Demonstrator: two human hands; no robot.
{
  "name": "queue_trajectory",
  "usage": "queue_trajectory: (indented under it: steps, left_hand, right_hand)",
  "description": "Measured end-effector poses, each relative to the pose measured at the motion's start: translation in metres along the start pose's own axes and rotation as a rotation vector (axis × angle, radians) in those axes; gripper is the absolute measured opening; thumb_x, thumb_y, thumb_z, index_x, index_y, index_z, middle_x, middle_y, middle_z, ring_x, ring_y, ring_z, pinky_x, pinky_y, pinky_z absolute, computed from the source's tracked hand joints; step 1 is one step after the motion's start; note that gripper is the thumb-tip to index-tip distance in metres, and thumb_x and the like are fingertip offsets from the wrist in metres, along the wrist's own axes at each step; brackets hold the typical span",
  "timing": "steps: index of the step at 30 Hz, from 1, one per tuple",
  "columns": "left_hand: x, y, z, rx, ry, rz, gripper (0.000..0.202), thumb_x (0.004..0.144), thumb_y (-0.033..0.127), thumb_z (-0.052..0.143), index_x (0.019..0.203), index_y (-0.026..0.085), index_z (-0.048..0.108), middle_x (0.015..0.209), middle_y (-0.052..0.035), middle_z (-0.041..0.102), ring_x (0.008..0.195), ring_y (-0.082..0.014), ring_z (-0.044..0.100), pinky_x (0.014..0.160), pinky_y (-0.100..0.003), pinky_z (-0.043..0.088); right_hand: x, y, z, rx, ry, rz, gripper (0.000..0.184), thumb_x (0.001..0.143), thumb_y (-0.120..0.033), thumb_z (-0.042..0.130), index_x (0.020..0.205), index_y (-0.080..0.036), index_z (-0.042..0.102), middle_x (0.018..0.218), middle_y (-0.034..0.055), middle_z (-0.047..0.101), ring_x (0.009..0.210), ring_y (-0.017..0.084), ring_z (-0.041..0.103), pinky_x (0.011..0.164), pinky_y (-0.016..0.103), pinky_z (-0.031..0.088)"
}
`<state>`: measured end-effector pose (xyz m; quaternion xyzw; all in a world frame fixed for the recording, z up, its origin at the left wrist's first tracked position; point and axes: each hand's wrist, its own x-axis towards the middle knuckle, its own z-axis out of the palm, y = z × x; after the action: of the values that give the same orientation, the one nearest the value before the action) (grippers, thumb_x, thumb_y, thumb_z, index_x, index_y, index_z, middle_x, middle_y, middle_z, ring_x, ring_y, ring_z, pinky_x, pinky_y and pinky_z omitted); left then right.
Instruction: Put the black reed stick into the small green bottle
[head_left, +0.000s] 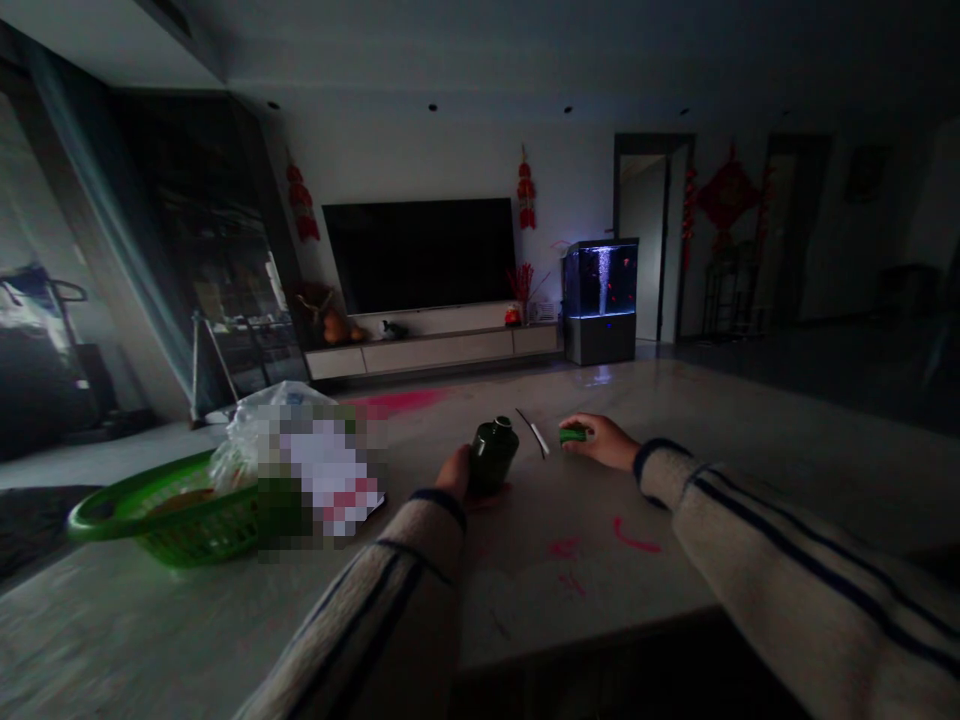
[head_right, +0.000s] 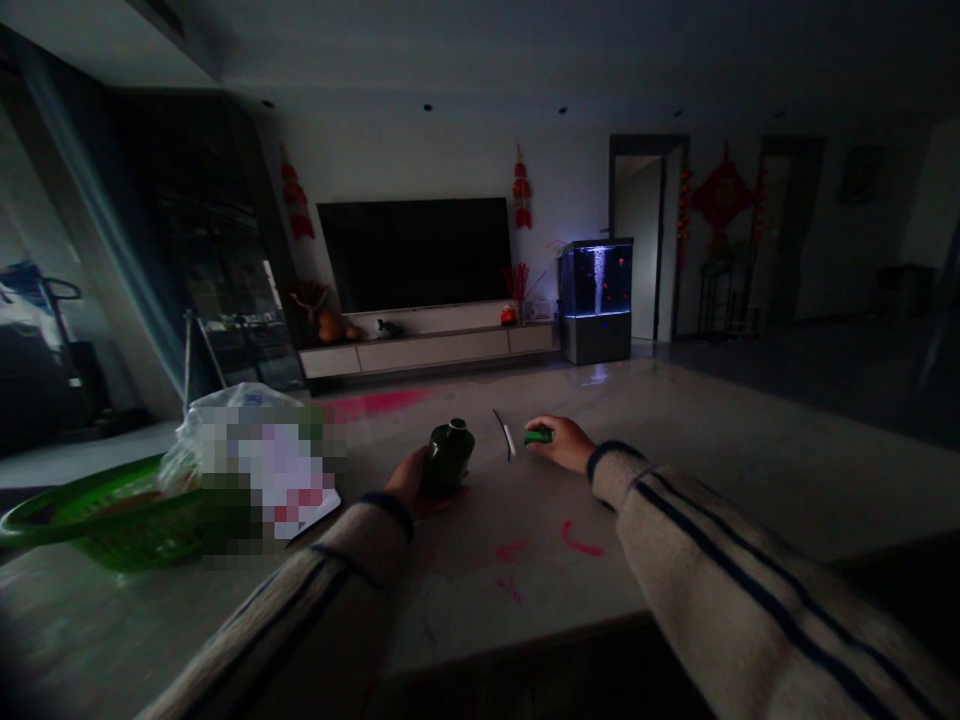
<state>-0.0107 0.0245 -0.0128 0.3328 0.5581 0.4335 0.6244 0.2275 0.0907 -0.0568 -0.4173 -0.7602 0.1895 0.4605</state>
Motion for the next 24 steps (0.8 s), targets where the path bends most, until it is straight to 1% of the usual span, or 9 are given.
queue_trajectory:
  steps: [2, 4, 7, 10, 14, 19, 21, 24]
  left_hand:
    - [-0.001, 0.0, 0.0, 0.025, 0.003, 0.003, 0.041, 0.084, 0.041, 0.026, 0.106, 0.015, 0.049, 0.068, -0.0084, 0.062, 0.049, -0.0195, 0.06, 0.033, -0.024, 0.041]
    - [-0.001, 0.001, 0.0, 0.029, -0.01, 0.001, 0.042, 0.085, 0.041, 0.024, 0.106, 0.015, 0.049, 0.069, -0.0086, 0.062, 0.049, -0.0194, 0.06, 0.033, -0.024, 0.041]
    - [0.0, 0.001, 0.0, 0.018, -0.019, -0.005, 0.041, 0.085, 0.04, 0.025, 0.106, 0.015, 0.049, 0.069, -0.0086, 0.062, 0.049, -0.0192, 0.061, 0.034, -0.024, 0.041]
    - [0.001, 0.001, 0.0, 0.019, -0.005, -0.002, 0.04, 0.084, 0.04, 0.027, 0.106, 0.014, 0.05, 0.068, -0.0086, 0.063, 0.049, -0.0189, 0.06, 0.034, -0.024, 0.042]
    - [0.004, 0.0, -0.002, 0.002, -0.027, -0.003, 0.041, 0.085, 0.041, 0.028, 0.107, 0.014, 0.049, 0.068, -0.0089, 0.063, 0.05, -0.0195, 0.061, 0.036, -0.025, 0.043]
    - [0.009, -0.002, -0.004, -0.018, -0.046, 0.008, 0.042, 0.085, 0.043, 0.028, 0.106, 0.014, 0.049, 0.069, -0.0095, 0.063, 0.05, -0.0199, 0.061, 0.035, -0.025, 0.043]
    - [0.01, -0.003, -0.005, -0.023, -0.047, 0.015, 0.041, 0.084, 0.043, 0.028, 0.105, 0.014, 0.049, 0.068, -0.0093, 0.062, 0.049, -0.0199, 0.06, 0.035, -0.025, 0.043]
    - [0.007, -0.002, -0.003, -0.016, -0.029, 0.032, 0.04, 0.085, 0.041, 0.027, 0.105, 0.015, 0.049, 0.068, -0.0084, 0.062, 0.048, -0.0193, 0.06, 0.034, -0.024, 0.042]
  right_hand:
    - [0.001, 0.002, -0.002, -0.004, 0.039, -0.009, 0.036, 0.066, -0.024, 0.061, 0.101, -0.018, 0.06, 0.097, 0.006, 0.064, 0.092, 0.018, 0.058, 0.084, 0.036, 0.042]
    - [0.003, 0.003, -0.004, -0.045, 0.068, -0.02, 0.033, 0.069, -0.023, 0.057, 0.101, -0.02, 0.06, 0.099, 0.0057, 0.063, 0.094, 0.018, 0.057, 0.086, 0.035, 0.041]
    - [0.004, 0.005, -0.006, -0.142, 0.088, -0.011, 0.024, 0.069, -0.023, 0.055, 0.092, -0.019, 0.061, 0.094, 0.0048, 0.063, 0.09, 0.017, 0.057, 0.084, 0.033, 0.041]
    - [0.005, 0.007, -0.009, -0.205, 0.121, 0.027, 0.02, 0.068, -0.027, 0.056, 0.086, -0.018, 0.058, 0.085, 0.0037, 0.062, 0.083, 0.016, 0.058, 0.078, 0.031, 0.043]
    - [0.005, 0.01, -0.013, -0.308, 0.174, 0.079, 0.017, 0.066, -0.03, 0.057, 0.078, -0.019, 0.053, 0.078, 0.0021, 0.06, 0.076, 0.014, 0.056, 0.071, 0.027, 0.042]
    - [0.005, 0.014, -0.017, -0.414, 0.232, 0.17, 0.017, 0.065, -0.034, 0.057, 0.07, -0.02, 0.049, 0.073, 0.0004, 0.057, 0.072, 0.014, 0.053, 0.066, 0.026, 0.04]
    - [0.005, 0.014, -0.018, -0.421, 0.23, 0.183, 0.017, 0.064, -0.034, 0.057, 0.068, -0.02, 0.048, 0.073, 0.0002, 0.056, 0.072, 0.014, 0.053, 0.066, 0.026, 0.04]
    - [0.004, 0.011, -0.019, -0.424, 0.177, 0.21, 0.017, 0.062, -0.032, 0.057, 0.067, -0.021, 0.046, 0.071, -0.0002, 0.056, 0.069, 0.014, 0.052, 0.063, 0.025, 0.039]
